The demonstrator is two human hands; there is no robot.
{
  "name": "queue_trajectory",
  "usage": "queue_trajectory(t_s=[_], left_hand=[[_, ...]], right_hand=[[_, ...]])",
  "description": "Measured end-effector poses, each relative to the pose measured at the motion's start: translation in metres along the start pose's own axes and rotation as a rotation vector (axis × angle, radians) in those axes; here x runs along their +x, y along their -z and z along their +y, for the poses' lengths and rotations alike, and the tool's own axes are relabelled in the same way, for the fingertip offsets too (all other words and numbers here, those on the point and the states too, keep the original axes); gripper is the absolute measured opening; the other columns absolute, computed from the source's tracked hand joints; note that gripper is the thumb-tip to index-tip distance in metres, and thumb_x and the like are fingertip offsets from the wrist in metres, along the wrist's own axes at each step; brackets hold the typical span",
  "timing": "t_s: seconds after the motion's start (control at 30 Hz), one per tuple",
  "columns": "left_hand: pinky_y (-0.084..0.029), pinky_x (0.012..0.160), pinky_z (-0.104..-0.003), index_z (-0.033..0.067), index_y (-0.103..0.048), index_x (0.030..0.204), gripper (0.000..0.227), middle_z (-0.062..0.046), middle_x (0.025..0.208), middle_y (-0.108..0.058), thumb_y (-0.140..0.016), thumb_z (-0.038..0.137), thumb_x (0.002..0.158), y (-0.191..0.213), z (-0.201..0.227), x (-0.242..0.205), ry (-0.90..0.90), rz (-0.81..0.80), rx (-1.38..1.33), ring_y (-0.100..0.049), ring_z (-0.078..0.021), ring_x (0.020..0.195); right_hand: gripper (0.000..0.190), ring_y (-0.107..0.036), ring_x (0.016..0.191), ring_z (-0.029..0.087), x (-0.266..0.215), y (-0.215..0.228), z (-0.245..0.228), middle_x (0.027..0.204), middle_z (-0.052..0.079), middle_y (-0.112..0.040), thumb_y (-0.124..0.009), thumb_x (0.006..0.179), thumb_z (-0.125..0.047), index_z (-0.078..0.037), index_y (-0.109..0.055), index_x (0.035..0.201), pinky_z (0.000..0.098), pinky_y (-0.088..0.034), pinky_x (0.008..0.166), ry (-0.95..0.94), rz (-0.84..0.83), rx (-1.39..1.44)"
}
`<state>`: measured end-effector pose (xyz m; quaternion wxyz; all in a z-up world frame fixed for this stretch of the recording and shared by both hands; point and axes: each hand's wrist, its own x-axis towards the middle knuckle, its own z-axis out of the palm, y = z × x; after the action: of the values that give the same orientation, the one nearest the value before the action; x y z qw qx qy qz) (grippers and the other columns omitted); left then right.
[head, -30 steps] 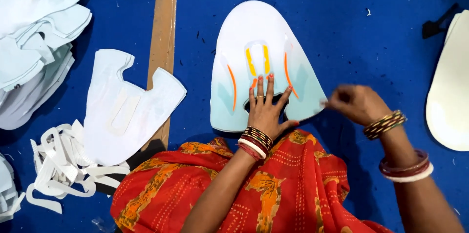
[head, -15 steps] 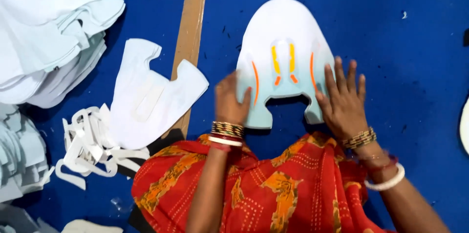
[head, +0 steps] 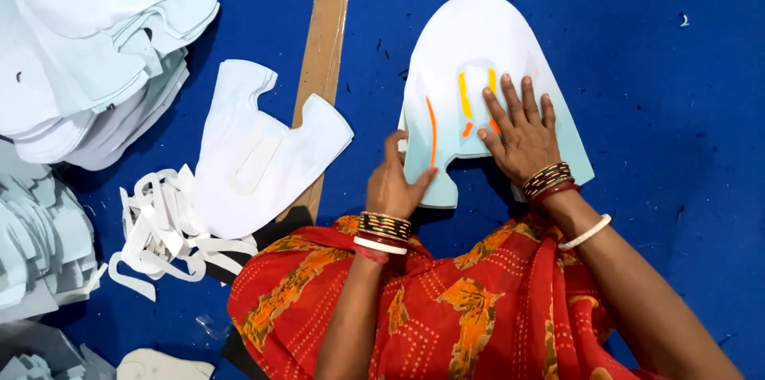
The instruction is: The person manually assembles and sticks together foam and fabric components for shoes.
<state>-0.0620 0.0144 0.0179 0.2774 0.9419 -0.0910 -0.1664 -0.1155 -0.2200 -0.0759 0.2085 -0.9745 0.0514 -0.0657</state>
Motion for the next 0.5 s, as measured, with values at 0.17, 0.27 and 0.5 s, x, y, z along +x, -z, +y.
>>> queue_trajectory(t_s=[0.17, 0.27, 0.5], left_hand=[[-0.054, 0.100, -0.041, 0.0153, -0.012, 0.158, 0.105, -0.023, 0.144, -0.052, -0.083, 0.017, 0.081, -0.019, -0.013, 0.003, -0.233, -0.079, -0.863, -0.060, -0.0322, 0.125], [-0.055, 0.101, -0.038, 0.0222, -0.024, 0.157, 0.093, -0.013, 0.139, -0.059, -0.079, 0.017, 0.083, -0.015, -0.023, 0.003, -0.106, -0.041, -1.021, -0.063, -0.0225, 0.122], [-0.060, 0.077, -0.044, 0.0083, -0.074, 0.107, 0.032, -0.009, 0.119, -0.071, -0.084, 0.017, 0.078, -0.007, -0.041, -0.009, 0.227, -0.297, -0.657, -0.071, -0.0246, 0.094]], right_hand=[[0.065, -0.011, 0.160, 0.036, -0.001, -0.002, 0.000, 0.173, 0.011, -0.019, -0.034, 0.107, -0.055, -0.024, -0.034, 0.163, 0.0576, -0.005, 0.126, -0.006, 0.009, 0.010], [0.064, -0.010, 0.160, 0.035, -0.002, -0.002, 0.002, 0.173, 0.011, -0.019, -0.034, 0.106, -0.054, -0.024, -0.034, 0.163, 0.0572, -0.005, 0.125, 0.005, 0.014, -0.015], [0.066, -0.009, 0.160, 0.034, -0.001, -0.001, 0.000, 0.173, 0.010, -0.018, -0.033, 0.106, -0.056, -0.024, -0.032, 0.164, 0.0563, -0.004, 0.126, -0.006, 0.004, 0.006]])
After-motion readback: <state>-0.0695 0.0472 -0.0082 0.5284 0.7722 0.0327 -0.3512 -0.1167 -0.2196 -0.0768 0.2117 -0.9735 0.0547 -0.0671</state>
